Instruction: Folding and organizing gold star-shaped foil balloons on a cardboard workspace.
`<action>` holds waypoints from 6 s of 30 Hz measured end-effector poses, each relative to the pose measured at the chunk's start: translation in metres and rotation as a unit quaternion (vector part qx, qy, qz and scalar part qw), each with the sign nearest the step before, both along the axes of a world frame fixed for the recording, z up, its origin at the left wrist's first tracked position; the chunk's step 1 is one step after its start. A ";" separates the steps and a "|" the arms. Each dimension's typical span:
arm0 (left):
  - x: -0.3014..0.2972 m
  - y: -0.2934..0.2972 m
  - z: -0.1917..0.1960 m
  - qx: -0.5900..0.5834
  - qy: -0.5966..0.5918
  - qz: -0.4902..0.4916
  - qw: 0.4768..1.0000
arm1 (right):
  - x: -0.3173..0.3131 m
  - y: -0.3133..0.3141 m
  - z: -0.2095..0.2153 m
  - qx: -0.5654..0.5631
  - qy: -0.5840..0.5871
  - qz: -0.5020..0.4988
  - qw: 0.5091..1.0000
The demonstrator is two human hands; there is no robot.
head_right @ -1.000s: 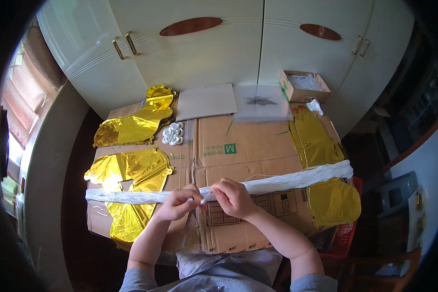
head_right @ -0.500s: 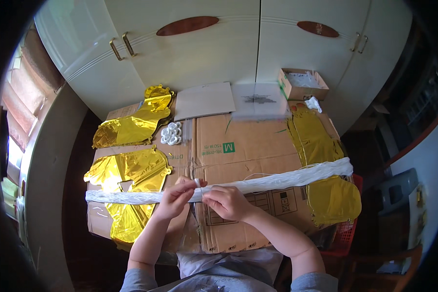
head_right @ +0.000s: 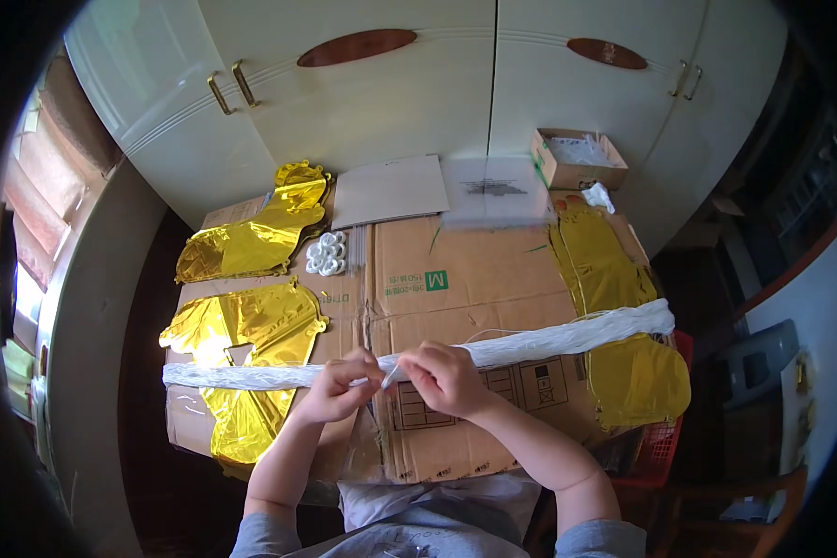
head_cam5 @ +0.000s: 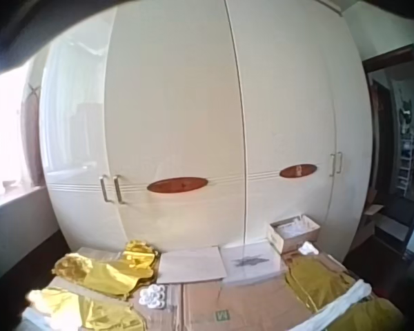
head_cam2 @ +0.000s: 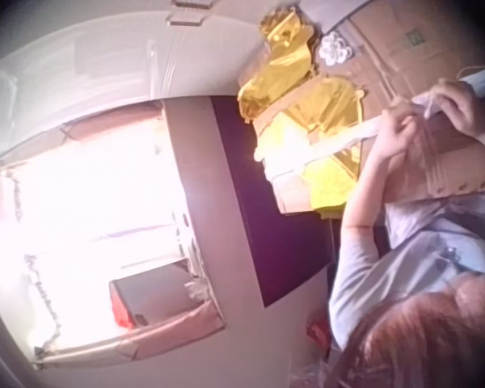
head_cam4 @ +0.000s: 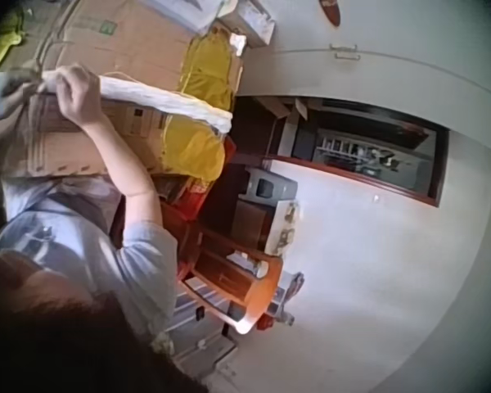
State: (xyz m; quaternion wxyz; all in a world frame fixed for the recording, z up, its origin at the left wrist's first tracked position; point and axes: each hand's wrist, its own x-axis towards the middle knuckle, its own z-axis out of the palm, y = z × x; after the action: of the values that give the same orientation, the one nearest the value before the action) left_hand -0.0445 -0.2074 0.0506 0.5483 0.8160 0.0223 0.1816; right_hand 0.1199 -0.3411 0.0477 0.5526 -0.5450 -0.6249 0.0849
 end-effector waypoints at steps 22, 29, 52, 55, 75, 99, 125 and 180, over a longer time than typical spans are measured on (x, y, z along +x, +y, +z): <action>0.004 -0.008 -0.001 0.032 0.034 0.058 0.997 | -0.002 0.000 -0.002 0.058 -0.061 -0.047 0.995; 0.001 -0.011 -0.006 -0.289 -0.043 -0.022 0.956 | -0.005 0.003 -0.007 -0.022 -0.028 -0.029 0.999; 0.007 -0.018 -0.010 -0.373 -0.005 -0.011 0.928 | -0.001 0.007 -0.013 0.004 0.039 -0.057 0.998; 0.005 -0.013 -0.015 -0.349 -0.034 -0.034 0.936 | -0.005 0.007 -0.011 -0.008 0.054 -0.044 0.998; 0.004 -0.010 -0.020 -0.305 -0.002 -0.004 0.952 | 0.006 0.005 0.002 0.003 0.095 0.042 0.995; 0.016 -0.004 -0.012 -0.329 0.062 0.052 0.941 | 0.008 0.006 -0.007 -0.052 0.082 0.024 0.995; 0.073 0.180 0.003 0.427 0.120 0.364 0.819 | 0.014 0.008 -0.021 -0.001 0.064 -0.025 0.998; 0.021 0.150 -0.027 0.478 0.260 0.260 0.798 | 0.012 0.011 -0.022 0.011 -0.066 -0.087 0.994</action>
State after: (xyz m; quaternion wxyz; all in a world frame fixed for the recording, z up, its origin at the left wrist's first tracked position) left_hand -0.0236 -0.0571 0.0235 -0.0057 0.9546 0.2853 0.0861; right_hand 0.1315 -0.3298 0.0261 0.5210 -0.5959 -0.6110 -0.0067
